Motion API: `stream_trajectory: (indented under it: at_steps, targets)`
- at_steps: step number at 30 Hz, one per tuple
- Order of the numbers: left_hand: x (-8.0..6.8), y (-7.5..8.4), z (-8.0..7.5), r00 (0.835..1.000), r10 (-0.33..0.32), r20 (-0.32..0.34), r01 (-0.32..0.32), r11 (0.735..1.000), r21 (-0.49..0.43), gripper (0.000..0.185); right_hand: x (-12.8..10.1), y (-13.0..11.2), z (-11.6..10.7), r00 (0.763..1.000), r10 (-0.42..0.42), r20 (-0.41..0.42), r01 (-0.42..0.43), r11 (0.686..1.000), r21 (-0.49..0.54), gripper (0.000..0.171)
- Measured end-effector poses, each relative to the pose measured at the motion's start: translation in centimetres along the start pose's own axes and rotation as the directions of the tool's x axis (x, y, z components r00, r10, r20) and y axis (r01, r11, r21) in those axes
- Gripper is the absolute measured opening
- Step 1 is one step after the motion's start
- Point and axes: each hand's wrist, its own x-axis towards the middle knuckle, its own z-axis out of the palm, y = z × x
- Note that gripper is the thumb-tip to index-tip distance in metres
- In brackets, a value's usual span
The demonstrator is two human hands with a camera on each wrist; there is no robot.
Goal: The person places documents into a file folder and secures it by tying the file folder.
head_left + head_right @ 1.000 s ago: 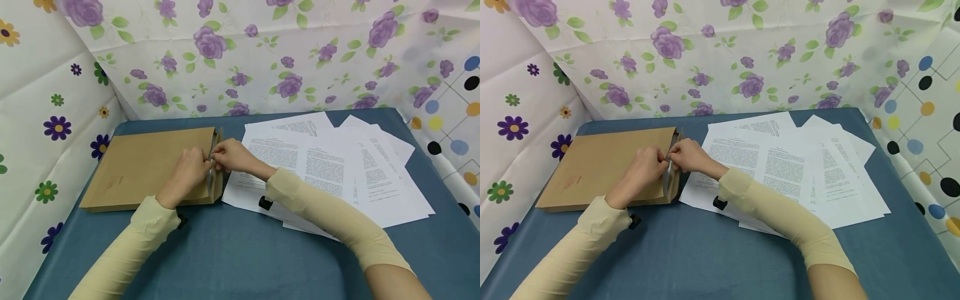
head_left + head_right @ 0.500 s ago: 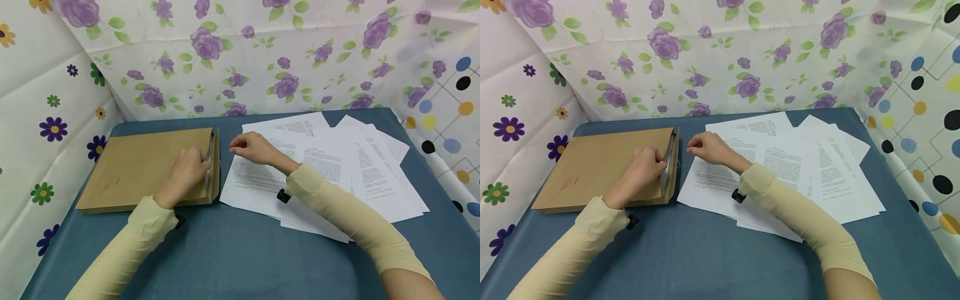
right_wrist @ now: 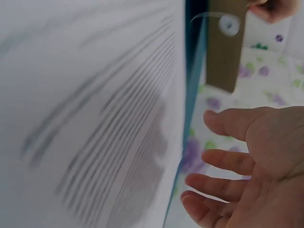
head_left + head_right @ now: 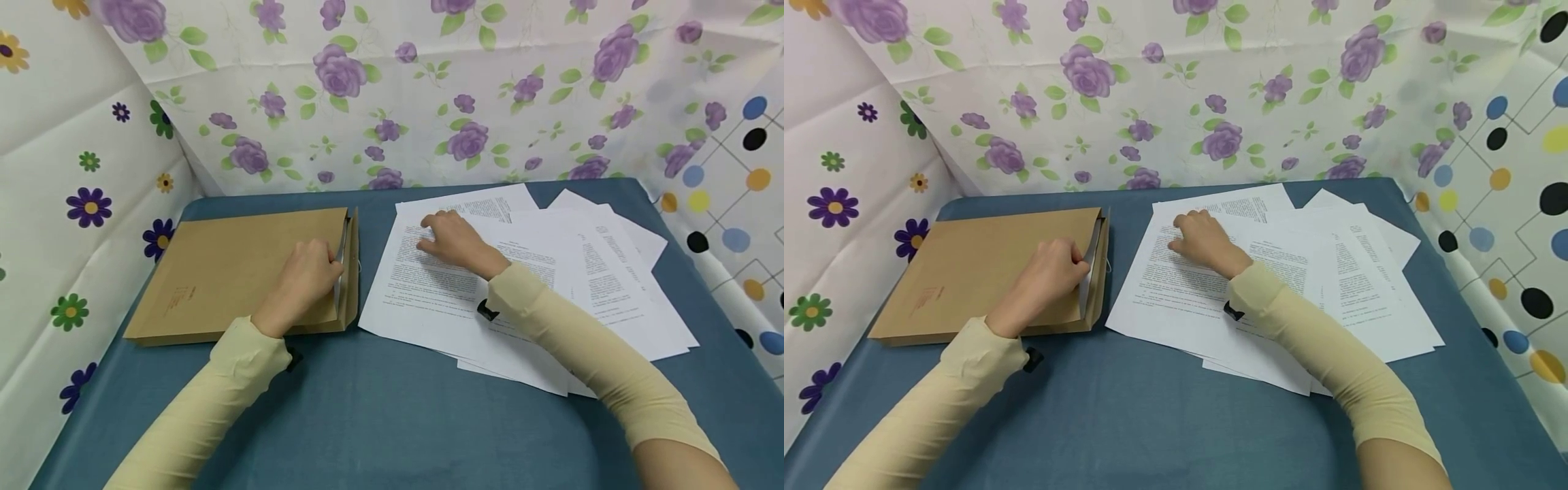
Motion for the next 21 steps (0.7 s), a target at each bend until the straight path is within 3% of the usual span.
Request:
stream_trajectory:
  at_steps: [8,21]
  targets:
    - [0.0,-0.1,0.1,1.0,0.005,-0.005,-0.005,1.0,-0.004,0.044,0.8,4.3,-0.4,0.995,0.092,0.041,-0.087,0.991,-0.102,0.081]
    - [0.0,-0.3,0.0,1.0,-0.008,0.012,0.008,1.0,-0.027,0.045,1.9,7.7,-1.9,0.97,0.201,0.133,-0.186,0.975,-0.121,0.093]
